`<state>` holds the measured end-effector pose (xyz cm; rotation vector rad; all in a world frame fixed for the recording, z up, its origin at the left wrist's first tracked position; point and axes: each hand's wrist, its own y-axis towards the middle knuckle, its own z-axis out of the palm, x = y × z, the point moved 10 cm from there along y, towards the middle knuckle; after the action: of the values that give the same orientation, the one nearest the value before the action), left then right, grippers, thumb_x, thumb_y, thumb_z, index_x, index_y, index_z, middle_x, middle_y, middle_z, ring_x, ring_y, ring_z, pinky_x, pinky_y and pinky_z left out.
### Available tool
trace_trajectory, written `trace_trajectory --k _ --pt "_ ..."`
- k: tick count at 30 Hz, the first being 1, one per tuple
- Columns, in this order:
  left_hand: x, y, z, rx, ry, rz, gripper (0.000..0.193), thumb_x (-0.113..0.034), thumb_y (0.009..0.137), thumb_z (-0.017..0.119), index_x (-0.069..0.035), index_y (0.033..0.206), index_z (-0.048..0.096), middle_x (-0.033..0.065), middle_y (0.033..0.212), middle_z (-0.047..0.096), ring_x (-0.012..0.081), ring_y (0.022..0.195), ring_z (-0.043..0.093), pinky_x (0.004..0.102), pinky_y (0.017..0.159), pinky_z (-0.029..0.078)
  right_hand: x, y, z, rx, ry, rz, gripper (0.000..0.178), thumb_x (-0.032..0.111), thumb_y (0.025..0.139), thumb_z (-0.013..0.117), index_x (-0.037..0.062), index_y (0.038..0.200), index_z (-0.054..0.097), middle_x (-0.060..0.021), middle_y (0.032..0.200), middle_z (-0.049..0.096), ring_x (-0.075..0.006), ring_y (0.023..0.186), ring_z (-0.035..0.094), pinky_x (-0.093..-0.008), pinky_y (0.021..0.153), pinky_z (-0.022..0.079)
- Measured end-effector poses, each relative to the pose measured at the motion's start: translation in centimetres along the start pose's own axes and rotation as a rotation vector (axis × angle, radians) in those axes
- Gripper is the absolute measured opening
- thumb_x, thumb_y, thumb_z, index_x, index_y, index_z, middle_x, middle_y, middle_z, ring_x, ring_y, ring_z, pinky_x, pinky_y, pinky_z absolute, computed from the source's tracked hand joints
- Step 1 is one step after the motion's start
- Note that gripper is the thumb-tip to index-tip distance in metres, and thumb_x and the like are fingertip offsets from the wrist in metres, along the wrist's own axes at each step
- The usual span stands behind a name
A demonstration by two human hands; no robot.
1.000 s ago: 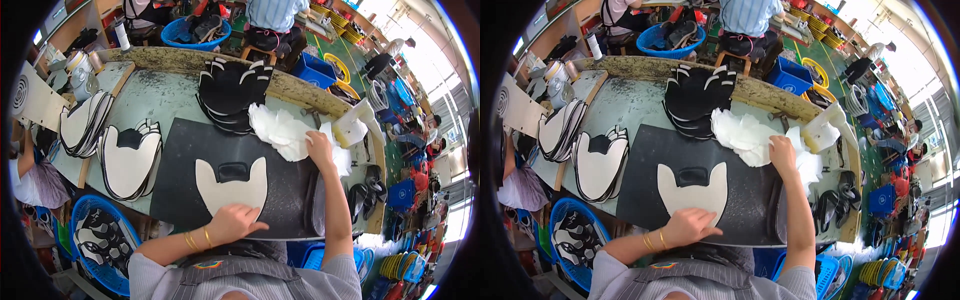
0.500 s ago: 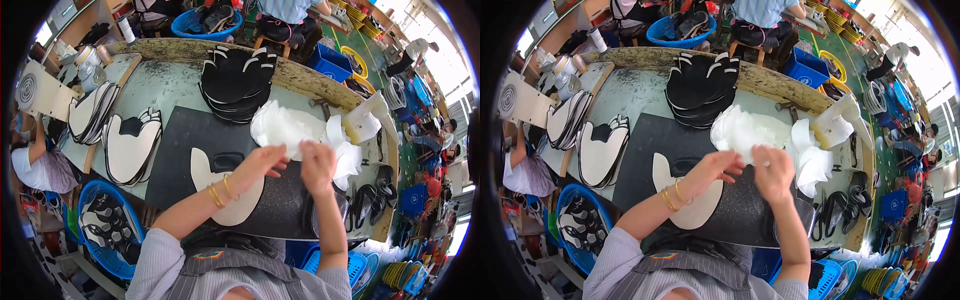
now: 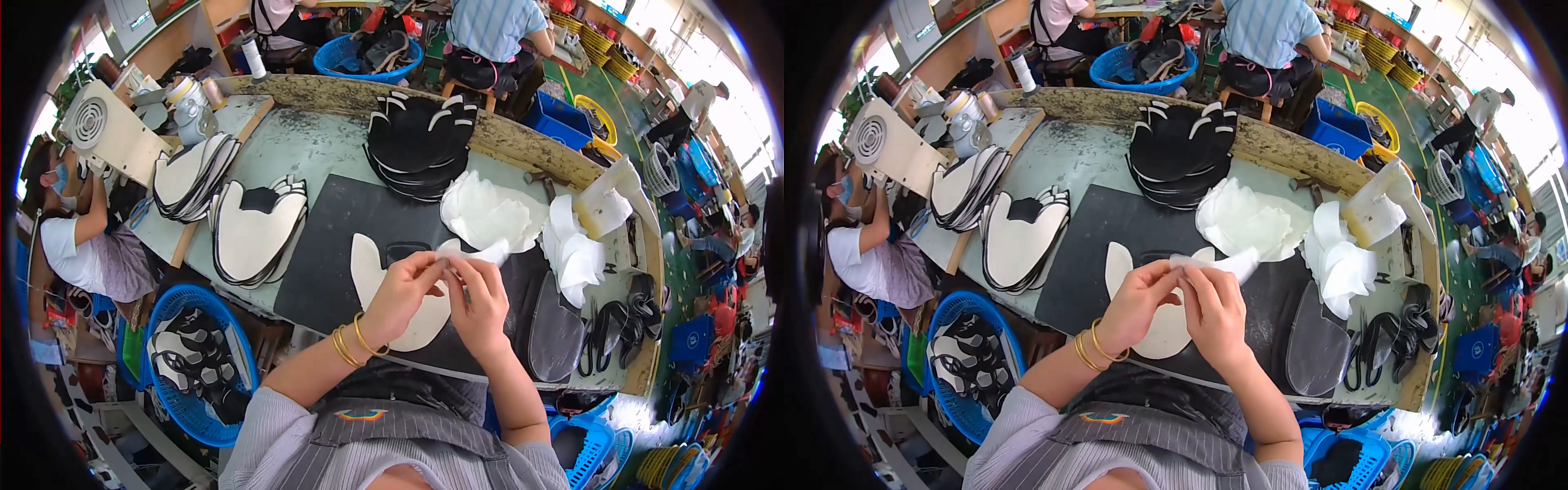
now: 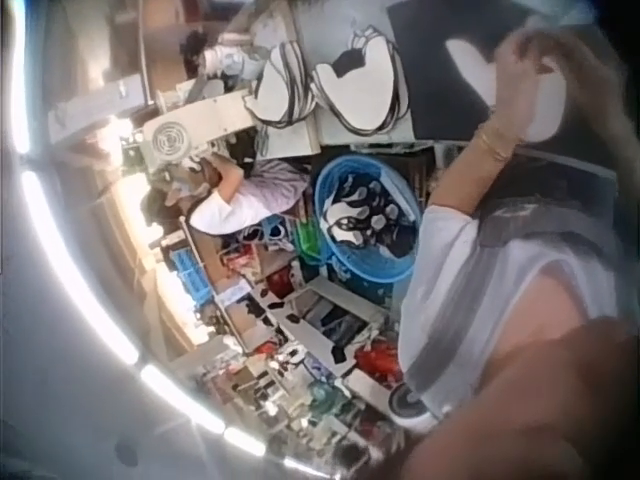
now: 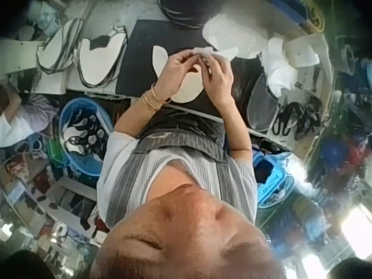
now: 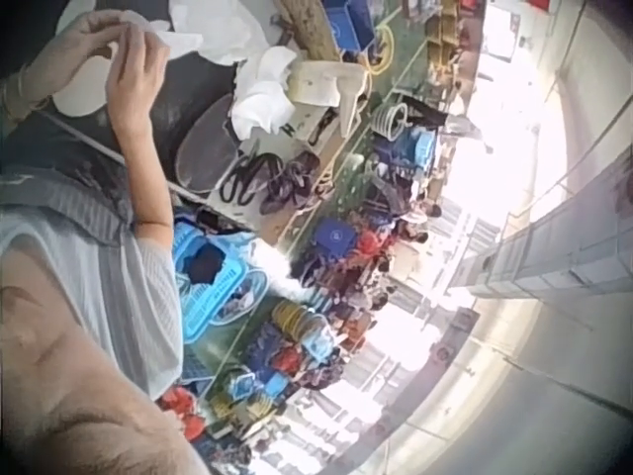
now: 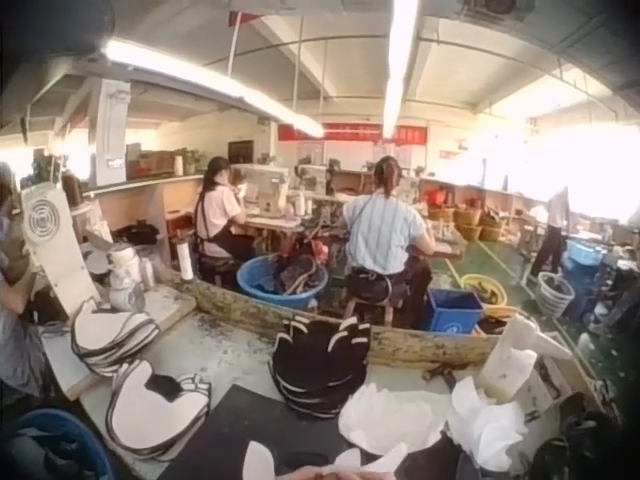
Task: Attaching lining or reinforcement pieces to shoe upper components in a factory environment.
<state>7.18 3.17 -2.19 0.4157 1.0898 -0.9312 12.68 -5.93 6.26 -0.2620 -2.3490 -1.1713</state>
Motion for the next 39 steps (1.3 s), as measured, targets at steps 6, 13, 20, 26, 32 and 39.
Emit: trace_trajectory --k 6,13,20,26,32,39 --pt "-2.6 -2.8 -1.0 -0.069 0.185 0.209 0.017 -0.007 0.092 0.055 0.003 0.105 0.061 0.0041 0.088 0.065 0.0085 0.077 0.061 0.0225 0.072 0.051 3.8 0.8 -0.3 0.006 -0.062 -0.132 0.025 -0.006 0.07 0.07 -0.0003 0.094 0.066 -0.0088 0.084 0.06 -0.0217 0.07 0.058 -0.0297 0.059 0.048" --pt "-2.2 -4.7 -0.4 -0.031 0.198 0.253 0.018 -0.006 0.093 0.053 0.007 0.104 0.061 0.0064 0.088 0.065 0.0118 0.081 0.064 0.0225 0.072 0.053 5.2 -0.6 -0.6 0.072 -0.129 -0.219 0.03 -0.006 0.065 0.071 -0.0018 0.095 0.067 -0.0076 0.084 0.06 -0.0217 0.067 0.056 -0.0301 0.058 0.047" --pt "-3.1 -5.3 0.1 -0.075 0.437 0.292 0.018 -0.006 0.091 0.056 0.006 0.102 0.063 0.0065 0.08 0.066 0.0083 0.075 0.063 0.0207 0.067 0.051 5.9 -1.0 -0.6 0.132 -0.228 -0.303 0.033 -0.003 0.061 0.07 -0.0028 0.094 0.063 -0.0077 0.081 0.058 -0.0212 0.068 0.057 -0.0299 0.057 0.048" --pt "-0.9 -4.3 0.7 -0.048 0.239 0.211 0.019 -0.007 0.089 0.058 0.005 0.103 0.064 0.0061 0.084 0.067 0.0066 0.074 0.062 0.0204 0.065 0.052 2.4 -1.1 -2.9 -0.04 -0.073 0.02 0.019 -0.008 0.066 0.068 0.0001 0.083 0.062 -0.0082 0.075 0.06 -0.018 0.065 0.058 -0.0264 0.058 0.047" --pt "-1.1 -4.7 2.6 0.02 0.006 0.208 0.018 -0.007 0.089 0.061 0.003 0.104 0.06 0.0048 0.091 0.064 0.0085 0.075 0.062 0.0221 0.069 0.054 -0.9 -3.3 -2.8 -0.07 0.402 0.389 0.011 -0.009 0.077 0.061 -0.0027 0.086 0.06 -0.0045 0.08 0.058 -0.008 0.068 0.053 -0.0185 0.062 0.041" --pt "-1.9 -5.6 2.4 0.036 0.04 0.266 0.015 -0.011 0.088 0.064 0.0 0.086 0.053 0.0044 0.086 0.06 0.0057 0.071 0.058 0.0202 0.062 0.051 -2.8 -5.4 -1.3 -0.091 0.894 0.861 0.004 -0.002 0.088 0.053 -0.0005 0.09 0.056 -0.0001 0.074 0.056 -0.0063 0.064 0.049 -0.019 0.063 0.041"
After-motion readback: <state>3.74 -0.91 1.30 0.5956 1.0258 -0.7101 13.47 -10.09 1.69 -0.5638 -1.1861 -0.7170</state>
